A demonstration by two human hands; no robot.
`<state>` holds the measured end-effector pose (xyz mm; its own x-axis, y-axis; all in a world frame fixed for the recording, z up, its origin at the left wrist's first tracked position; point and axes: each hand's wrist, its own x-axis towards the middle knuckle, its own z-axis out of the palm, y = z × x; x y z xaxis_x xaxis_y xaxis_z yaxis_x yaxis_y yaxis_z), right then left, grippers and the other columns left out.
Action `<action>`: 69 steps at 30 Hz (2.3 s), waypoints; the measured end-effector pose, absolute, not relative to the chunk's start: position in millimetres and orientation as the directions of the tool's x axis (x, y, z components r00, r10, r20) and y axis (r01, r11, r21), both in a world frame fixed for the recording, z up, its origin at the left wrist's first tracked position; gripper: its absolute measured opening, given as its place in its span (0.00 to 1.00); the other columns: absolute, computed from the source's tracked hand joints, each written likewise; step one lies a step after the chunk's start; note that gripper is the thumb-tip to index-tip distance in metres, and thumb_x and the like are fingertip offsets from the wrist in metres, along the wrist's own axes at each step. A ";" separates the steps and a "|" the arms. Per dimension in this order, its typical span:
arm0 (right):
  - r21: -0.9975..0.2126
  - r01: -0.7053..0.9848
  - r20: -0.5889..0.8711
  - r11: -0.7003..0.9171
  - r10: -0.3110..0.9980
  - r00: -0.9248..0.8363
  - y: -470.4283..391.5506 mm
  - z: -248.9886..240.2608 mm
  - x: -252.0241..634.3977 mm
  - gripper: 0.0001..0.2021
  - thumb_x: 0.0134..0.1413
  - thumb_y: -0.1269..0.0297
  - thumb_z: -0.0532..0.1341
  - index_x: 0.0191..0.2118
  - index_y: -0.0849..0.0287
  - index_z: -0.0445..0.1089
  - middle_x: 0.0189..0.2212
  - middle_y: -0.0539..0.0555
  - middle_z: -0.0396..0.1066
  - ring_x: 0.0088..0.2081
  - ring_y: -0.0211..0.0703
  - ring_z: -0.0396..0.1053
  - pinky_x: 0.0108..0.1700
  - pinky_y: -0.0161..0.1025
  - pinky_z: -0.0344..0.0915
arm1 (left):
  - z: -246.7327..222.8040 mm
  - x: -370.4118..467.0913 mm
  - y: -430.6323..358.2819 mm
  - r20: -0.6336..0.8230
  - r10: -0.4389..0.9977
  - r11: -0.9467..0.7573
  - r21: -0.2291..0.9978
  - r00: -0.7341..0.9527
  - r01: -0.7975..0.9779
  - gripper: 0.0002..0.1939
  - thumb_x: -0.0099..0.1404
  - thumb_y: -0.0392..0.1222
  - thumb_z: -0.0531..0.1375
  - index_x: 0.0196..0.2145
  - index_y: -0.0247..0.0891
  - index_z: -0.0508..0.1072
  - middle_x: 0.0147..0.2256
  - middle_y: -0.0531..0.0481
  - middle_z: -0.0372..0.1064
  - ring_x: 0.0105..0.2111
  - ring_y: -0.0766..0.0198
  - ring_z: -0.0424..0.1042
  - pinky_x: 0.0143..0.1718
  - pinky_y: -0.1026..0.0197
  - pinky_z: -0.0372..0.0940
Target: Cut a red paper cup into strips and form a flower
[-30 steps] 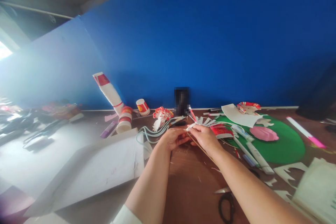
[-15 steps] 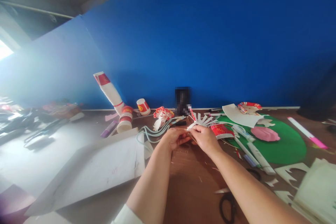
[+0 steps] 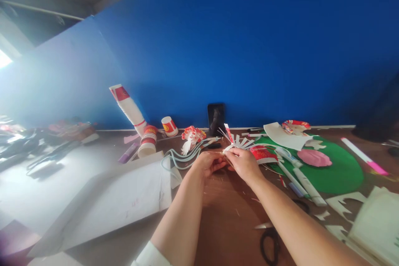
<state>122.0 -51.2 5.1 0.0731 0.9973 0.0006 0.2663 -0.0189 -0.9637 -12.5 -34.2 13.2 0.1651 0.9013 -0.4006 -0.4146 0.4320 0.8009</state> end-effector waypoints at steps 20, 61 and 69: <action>-0.978 0.186 -0.086 -0.099 0.993 0.078 -55.1 16.3 120.4 0.11 0.49 0.58 0.61 0.38 0.54 0.77 0.31 0.51 0.77 0.32 0.45 0.75 0.25 0.36 0.72 | 13.6 -12.7 -36.1 -0.375 0.904 0.427 0.821 0.205 -0.380 0.02 0.54 0.29 0.64 0.26 0.29 0.73 0.17 0.53 0.64 0.20 0.71 0.67 0.25 0.71 0.67; -0.982 -0.060 -0.181 -0.180 0.984 0.003 -60.1 6.3 123.0 0.14 0.44 0.69 0.64 0.40 0.57 0.78 0.31 0.54 0.78 0.36 0.45 0.75 0.24 0.30 0.67 | 16.1 -19.1 -37.1 -0.400 0.883 0.464 0.824 0.246 -0.325 0.02 0.57 0.31 0.63 0.28 0.30 0.74 0.21 0.50 0.67 0.21 0.72 0.67 0.25 0.71 0.65; -0.979 0.197 -0.034 -0.044 0.998 0.052 -60.6 6.4 123.5 0.14 0.45 0.65 0.63 0.40 0.55 0.78 0.26 0.50 0.77 0.20 0.38 0.70 0.24 0.36 0.67 | 17.1 -13.1 -38.8 -0.406 0.900 0.435 0.863 0.159 -0.257 0.03 0.55 0.35 0.64 0.29 0.32 0.75 0.22 0.52 0.67 0.21 0.72 0.65 0.25 0.68 0.67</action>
<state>123.5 -60.6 6.4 0.0522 0.9980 -0.0343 0.1971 -0.0440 -0.9794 -13.1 -38.8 17.1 0.1591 0.8999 -0.4061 -0.2573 0.4350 0.8629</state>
